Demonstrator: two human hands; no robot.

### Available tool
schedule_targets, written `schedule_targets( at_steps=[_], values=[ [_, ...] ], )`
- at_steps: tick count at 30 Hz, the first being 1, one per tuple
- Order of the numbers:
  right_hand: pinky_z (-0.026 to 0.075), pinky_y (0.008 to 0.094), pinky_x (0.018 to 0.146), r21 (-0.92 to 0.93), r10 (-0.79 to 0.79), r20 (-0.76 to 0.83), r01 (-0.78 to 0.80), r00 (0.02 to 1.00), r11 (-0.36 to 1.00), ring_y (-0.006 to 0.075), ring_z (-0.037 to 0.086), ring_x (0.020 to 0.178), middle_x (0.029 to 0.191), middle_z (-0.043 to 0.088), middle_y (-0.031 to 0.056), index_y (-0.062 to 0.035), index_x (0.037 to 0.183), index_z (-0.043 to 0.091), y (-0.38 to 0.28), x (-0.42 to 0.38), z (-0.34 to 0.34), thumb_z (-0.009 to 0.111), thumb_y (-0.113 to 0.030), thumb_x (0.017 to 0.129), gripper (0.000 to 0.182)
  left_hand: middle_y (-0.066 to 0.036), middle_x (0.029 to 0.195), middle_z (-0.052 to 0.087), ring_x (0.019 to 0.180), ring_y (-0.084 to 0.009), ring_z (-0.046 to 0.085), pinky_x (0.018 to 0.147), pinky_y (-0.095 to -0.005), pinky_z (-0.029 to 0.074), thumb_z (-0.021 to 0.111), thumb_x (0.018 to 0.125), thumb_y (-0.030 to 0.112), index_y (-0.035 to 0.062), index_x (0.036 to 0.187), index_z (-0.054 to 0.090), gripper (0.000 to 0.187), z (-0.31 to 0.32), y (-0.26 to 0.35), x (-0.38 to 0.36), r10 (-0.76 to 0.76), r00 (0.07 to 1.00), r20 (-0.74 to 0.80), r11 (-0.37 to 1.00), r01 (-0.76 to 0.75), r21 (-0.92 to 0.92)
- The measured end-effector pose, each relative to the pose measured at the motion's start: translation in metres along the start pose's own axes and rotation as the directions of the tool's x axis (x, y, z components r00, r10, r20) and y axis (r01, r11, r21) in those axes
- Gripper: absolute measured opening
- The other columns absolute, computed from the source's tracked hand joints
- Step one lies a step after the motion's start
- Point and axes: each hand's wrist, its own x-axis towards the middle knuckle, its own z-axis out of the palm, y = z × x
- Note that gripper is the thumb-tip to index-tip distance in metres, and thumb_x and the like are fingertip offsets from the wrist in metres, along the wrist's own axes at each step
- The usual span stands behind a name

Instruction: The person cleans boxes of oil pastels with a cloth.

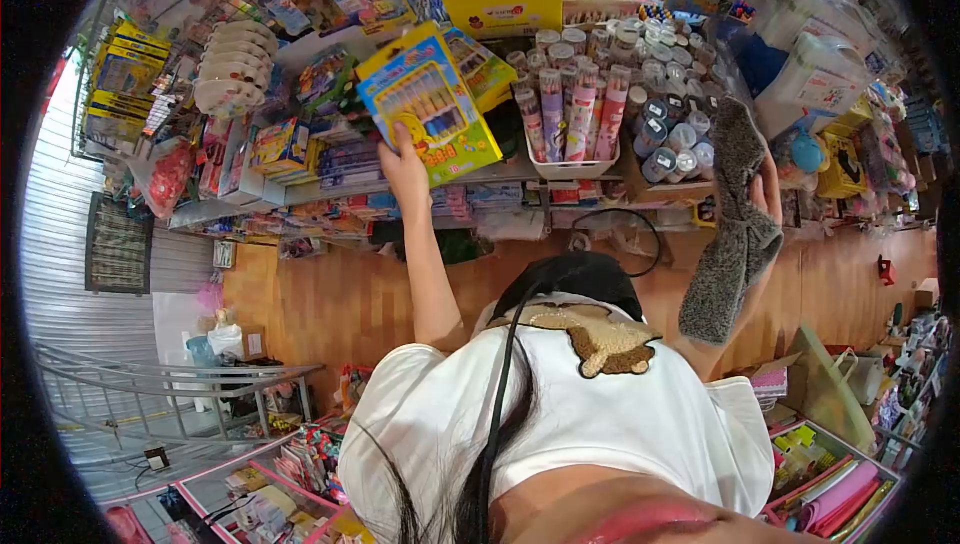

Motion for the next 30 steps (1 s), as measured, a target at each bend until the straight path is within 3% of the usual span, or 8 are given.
schedule_targets(
  at_steps=[11,15,17,19,21,24,28,30],
  values=[
    [0.037,0.0368,0.095,-0.049,0.028,-0.020,-0.029,0.999,0.998,0.0265,0.045,0.115,0.128,0.040,0.0188,0.0047,0.128,0.032,-0.004,0.000,-0.010,0.041,-0.013,0.091,0.042,-0.024,0.111,0.046,0.101,-0.0328,0.047,0.087,-0.0388,0.036,0.045,0.089,0.026,-0.0115,0.123,0.025,0.055,0.073,-0.037,0.117,0.008,0.979,0.204,0.999,-0.001,-0.035],
    [0.039,0.0333,0.093,0.026,0.060,-0.091,-0.058,0.994,0.998,0.0220,0.047,0.112,0.124,0.045,0.0138,0.0001,0.126,0.037,0.011,0.003,-0.024,0.043,-0.013,0.091,0.038,-0.024,0.108,0.047,0.099,-0.0352,0.046,0.087,-0.0412,0.035,0.050,0.084,0.019,-0.0105,0.119,0.030,0.050,0.090,-0.050,0.115,0.348,0.937,0.036,0.795,-0.315,0.518],
    [0.042,0.0316,0.089,0.027,0.065,-0.199,-0.061,0.978,0.998,0.0204,0.048,0.109,0.122,0.046,0.0120,-0.0020,0.126,0.038,0.023,0.006,-0.028,0.044,-0.015,0.091,0.038,-0.023,0.104,0.049,0.096,-0.0365,0.047,0.088,-0.0417,0.035,0.053,0.081,0.017,-0.0085,0.118,0.033,0.049,0.090,-0.035,0.066,0.721,0.689,-0.070,0.479,-0.423,0.769],
    [0.043,0.0296,0.086,0.029,0.043,-0.324,-0.035,0.945,0.999,0.0186,0.050,0.106,0.119,0.048,0.0102,-0.0038,0.125,0.039,0.035,0.006,-0.019,0.044,-0.018,0.091,0.038,-0.020,0.106,0.049,0.099,-0.0331,0.047,0.090,-0.0389,0.035,0.057,0.078,0.015,-0.0048,0.119,0.039,0.049,0.074,0.007,0.006,0.664,0.718,0.207,0.697,-0.695,0.178],
    [0.044,0.0270,0.080,0.021,0.058,-0.452,-0.054,0.890,0.998,0.0158,0.051,0.098,0.113,0.049,0.0088,-0.0043,0.124,0.039,0.033,-0.003,0.019,0.044,-0.023,0.092,0.038,-0.015,0.113,0.049,0.110,-0.0251,0.046,0.093,-0.0369,0.035,0.061,0.079,0.016,0.0026,0.117,0.045,0.043,0.068,0.035,-0.059,0.407,0.616,0.674,0.911,-0.323,-0.255],
    [0.045,0.0261,0.070,-0.179,-0.047,-0.437,-0.036,0.898,0.983,0.0140,0.052,0.086,0.107,0.050,0.0079,-0.0058,0.124,0.039,0.044,-0.001,0.031,0.046,-0.027,0.091,0.040,-0.011,0.123,0.041,0.120,-0.0294,0.035,0.099,-0.0416,0.029,0.075,0.061,0.025,0.0124,0.124,0.043,0.072,0.054,0.066,-0.134,0.638,-0.041,0.769,0.604,-0.592,-0.533],
    [0.047,0.0267,0.072,0.296,0.152,-0.416,-0.025,0.897,0.955,0.0165,0.054,0.084,0.108,0.050,0.0076,-0.0132,0.125,0.038,0.064,-0.007,0.035,0.039,-0.017,0.093,0.032,-0.010,0.114,0.049,0.104,-0.0270,0.050,0.087,-0.0367,0.042,0.069,0.067,0.013,0.0116,0.114,0.052,0.050,0.053,0.069,-0.161,0.665,-0.029,0.747,0.536,-0.678,-0.503],
    [0.046,0.0276,0.076,0.091,0.150,-0.431,-0.122,0.890,0.988,0.0164,0.052,0.093,0.114,0.047,0.0079,-0.0131,0.127,0.037,0.064,-0.009,0.047,0.037,-0.018,0.094,0.033,-0.009,0.106,0.055,0.094,-0.0252,0.056,0.080,-0.0332,0.047,0.066,0.070,0.006,0.0094,0.106,0.058,0.037,0.056,0.060,-0.150,0.646,0.039,0.762,0.627,-0.597,-0.501]
  ],
)
